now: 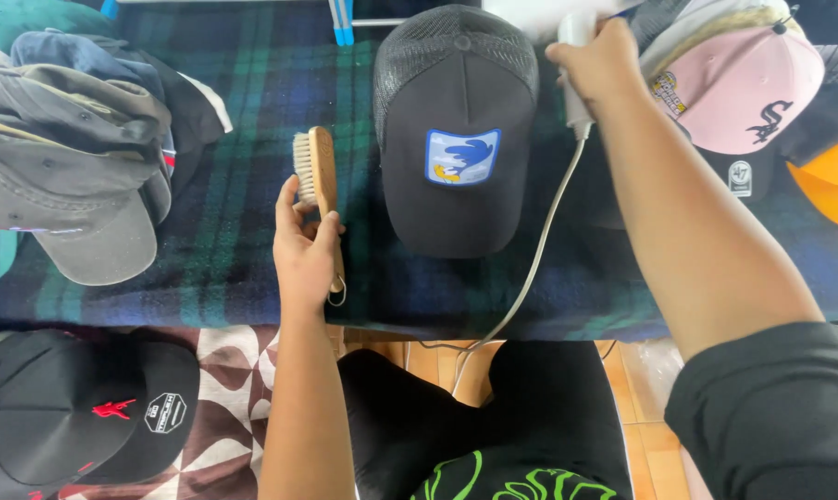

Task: Cleaning and steaming a black trucker cap using a brush and a handheld steamer to remove lint and shape the hat.

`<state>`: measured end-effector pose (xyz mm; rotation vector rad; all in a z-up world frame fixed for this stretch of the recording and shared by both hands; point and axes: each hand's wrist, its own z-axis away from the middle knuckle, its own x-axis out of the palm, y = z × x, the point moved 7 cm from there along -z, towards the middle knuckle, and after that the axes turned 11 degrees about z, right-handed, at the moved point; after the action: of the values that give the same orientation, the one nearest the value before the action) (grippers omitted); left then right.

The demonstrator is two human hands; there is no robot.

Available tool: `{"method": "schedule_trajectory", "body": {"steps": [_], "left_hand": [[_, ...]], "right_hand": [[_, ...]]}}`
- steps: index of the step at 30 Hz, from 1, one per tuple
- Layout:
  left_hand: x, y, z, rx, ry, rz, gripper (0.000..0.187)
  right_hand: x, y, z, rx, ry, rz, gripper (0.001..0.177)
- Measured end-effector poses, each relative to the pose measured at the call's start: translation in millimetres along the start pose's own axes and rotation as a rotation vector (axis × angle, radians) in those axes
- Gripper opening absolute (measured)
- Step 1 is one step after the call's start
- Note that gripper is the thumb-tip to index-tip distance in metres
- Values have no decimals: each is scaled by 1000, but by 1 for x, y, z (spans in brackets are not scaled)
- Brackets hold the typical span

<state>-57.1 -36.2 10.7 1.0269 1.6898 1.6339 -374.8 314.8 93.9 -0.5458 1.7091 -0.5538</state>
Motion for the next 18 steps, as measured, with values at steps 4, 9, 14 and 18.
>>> {"method": "schedule_trajectory", "body": {"steps": [4, 9, 14, 18], "left_hand": [[0, -8, -5, -46, -21, 24, 68], [13, 5, 0, -165, -68, -280, 77], [23, -21, -10, -32, -61, -557, 75], [31, -16, -3, 456, 29, -649, 55]], "right_hand": [[-76, -8, 74, -159, 203, -233, 42], [-111, 9, 194, -49, 9, -757, 37], [-99, 48, 266, -182, -204, -889, 40], [-89, 52, 295, -206, -190, -701, 43]]}}
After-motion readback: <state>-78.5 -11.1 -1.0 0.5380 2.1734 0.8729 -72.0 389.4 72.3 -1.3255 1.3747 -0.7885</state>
